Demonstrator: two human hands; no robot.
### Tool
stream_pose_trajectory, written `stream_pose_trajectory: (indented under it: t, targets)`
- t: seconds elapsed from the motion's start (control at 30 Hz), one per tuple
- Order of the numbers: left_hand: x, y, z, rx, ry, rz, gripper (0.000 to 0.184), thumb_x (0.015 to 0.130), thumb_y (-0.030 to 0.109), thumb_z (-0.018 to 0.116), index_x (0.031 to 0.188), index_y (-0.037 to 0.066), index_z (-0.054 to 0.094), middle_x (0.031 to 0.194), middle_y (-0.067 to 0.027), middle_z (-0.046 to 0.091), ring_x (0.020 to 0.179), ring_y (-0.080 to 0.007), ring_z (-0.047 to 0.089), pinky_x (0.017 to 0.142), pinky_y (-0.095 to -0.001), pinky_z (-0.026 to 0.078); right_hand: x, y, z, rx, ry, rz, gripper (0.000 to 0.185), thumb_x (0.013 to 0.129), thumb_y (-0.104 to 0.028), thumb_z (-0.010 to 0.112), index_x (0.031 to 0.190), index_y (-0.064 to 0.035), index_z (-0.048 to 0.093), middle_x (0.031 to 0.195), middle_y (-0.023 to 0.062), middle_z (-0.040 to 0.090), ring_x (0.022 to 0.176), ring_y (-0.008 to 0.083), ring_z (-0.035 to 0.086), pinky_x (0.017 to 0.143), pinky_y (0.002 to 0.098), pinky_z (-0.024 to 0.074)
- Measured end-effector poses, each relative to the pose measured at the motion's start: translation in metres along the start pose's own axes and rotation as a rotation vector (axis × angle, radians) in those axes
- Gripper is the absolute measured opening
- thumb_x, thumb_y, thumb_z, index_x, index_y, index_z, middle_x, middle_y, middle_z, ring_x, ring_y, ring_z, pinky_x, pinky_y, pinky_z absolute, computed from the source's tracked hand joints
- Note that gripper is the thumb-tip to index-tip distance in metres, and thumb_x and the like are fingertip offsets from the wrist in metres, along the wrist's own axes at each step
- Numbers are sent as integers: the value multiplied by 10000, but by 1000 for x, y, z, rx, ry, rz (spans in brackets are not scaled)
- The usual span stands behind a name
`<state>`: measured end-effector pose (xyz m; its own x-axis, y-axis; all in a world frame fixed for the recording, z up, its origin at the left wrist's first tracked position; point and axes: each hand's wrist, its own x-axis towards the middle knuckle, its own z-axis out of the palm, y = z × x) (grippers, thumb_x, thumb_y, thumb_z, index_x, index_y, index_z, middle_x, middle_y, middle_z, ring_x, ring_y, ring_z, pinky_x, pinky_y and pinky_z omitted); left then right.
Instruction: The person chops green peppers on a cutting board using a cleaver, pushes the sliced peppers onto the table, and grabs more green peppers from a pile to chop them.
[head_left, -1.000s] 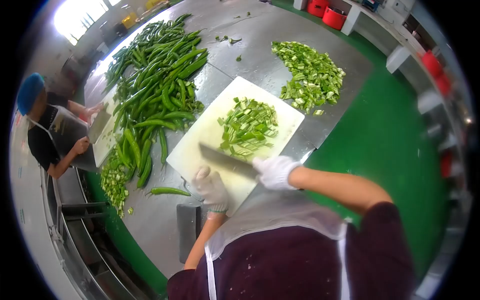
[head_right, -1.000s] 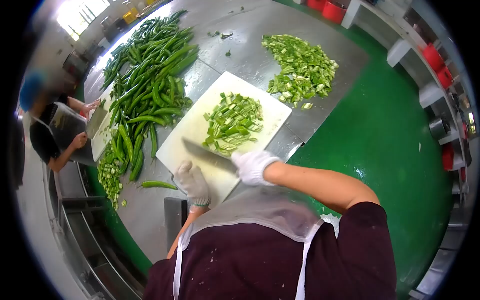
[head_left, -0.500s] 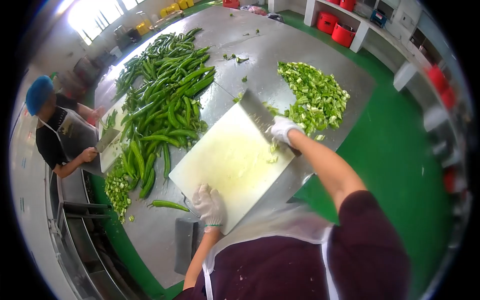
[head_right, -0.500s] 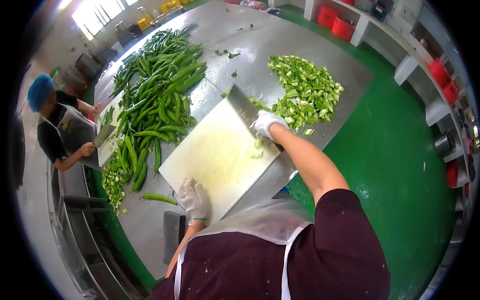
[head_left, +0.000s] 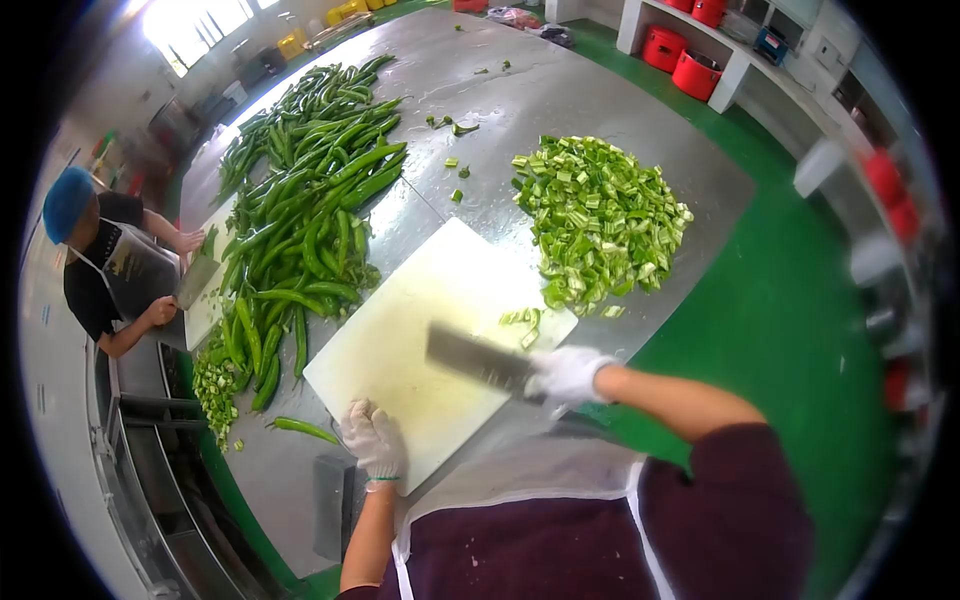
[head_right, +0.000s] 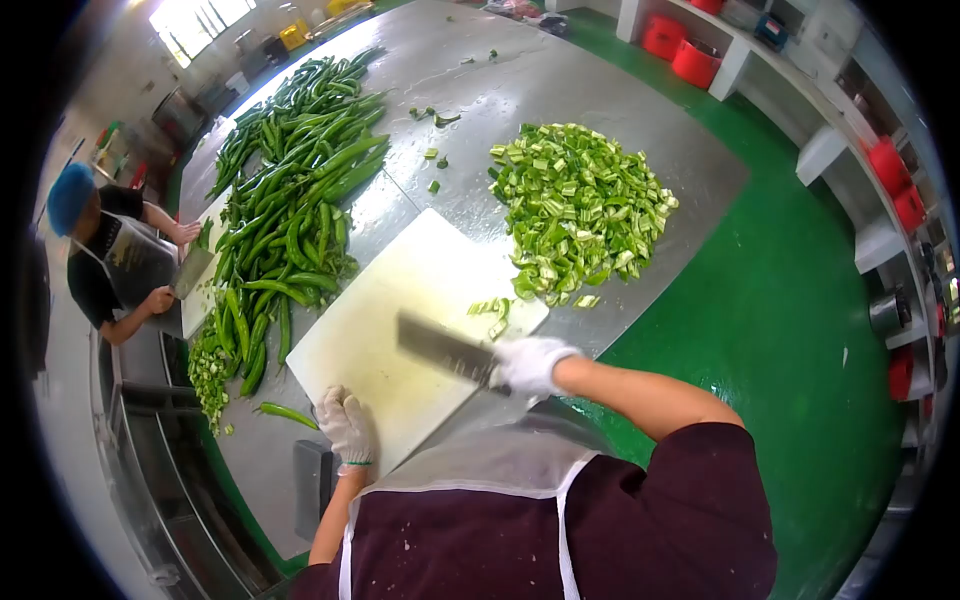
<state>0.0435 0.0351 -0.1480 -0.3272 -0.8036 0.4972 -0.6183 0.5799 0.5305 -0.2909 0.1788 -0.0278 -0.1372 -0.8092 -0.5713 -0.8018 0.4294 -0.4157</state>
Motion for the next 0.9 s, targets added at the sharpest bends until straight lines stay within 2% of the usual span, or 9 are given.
stream_pose_trajectory:
  t: [0.03,0.1,0.17,0.23,0.37,0.43,0.6,0.77,0.9]
  targets:
    - [0,3,-1,2,-12,-5,273,995,212,587,1159,-2,634,1155,-215,610,1051,-386,593,942,-480,464,4,19,-13,52,60,52,351,946,-267,598,1194,-20,572,1041,265,695,945,389,705,823,464,559]
    - [-2,-1,-1,52,-36,-23,295,985,237,599,1161,1,628,1160,-221,610,1064,-390,595,943,-487,473,8,63,-49,584,59,358,371,953,-300,609,1199,-24,572,999,227,704,799,314,718,693,433,576]
    - [5,4,4,88,-41,0,293,971,221,614,1170,6,623,1156,-221,614,1069,-393,595,941,-490,477,4,99,-87,546,201,433,378,962,-309,601,1212,-28,565,991,193,705,712,256,701,614,413,570]
    - [17,14,7,119,-38,60,278,954,164,631,1185,11,620,1143,-213,622,1068,-394,593,937,-490,477,5,135,-105,537,334,456,339,957,-271,631,1212,-57,564,895,158,688,640,237,662,557,420,560]
    - [86,62,50,13,-48,56,240,924,72,635,1159,24,653,1093,-201,659,1056,-380,614,929,-455,490,13,187,-90,1344,549,275,265,962,-153,646,1194,-90,535,643,49,520,489,147,517,394,369,505]
    - [131,88,85,-126,-67,8,224,921,53,623,1137,26,672,1082,-199,672,1043,-369,628,924,-432,498,13,221,-63,1496,624,171,289,966,-171,644,1206,-62,527,719,33,552,503,151,539,416,370,543]
    - [245,143,182,-149,-234,-40,297,944,158,583,1201,26,653,1193,-220,648,1125,-385,619,986,-439,488,5,237,-26,1630,897,153,214,981,-152,635,1107,-91,473,566,14,467,413,158,467,418,390,519]
    - [307,149,287,187,-523,-217,419,928,259,576,1300,69,598,1293,-249,578,1187,-415,594,1032,-460,475,18,243,-17,1760,1033,251,277,986,-137,618,1196,-90,444,579,8,447,423,137,434,425,360,504]
    - [309,175,298,306,-772,-98,361,924,289,585,1192,57,659,1247,-219,613,1154,-392,612,1003,-458,495,18,229,-29,1684,1081,297,318,995,-105,588,1266,-77,426,585,8,448,433,127,436,432,334,500]
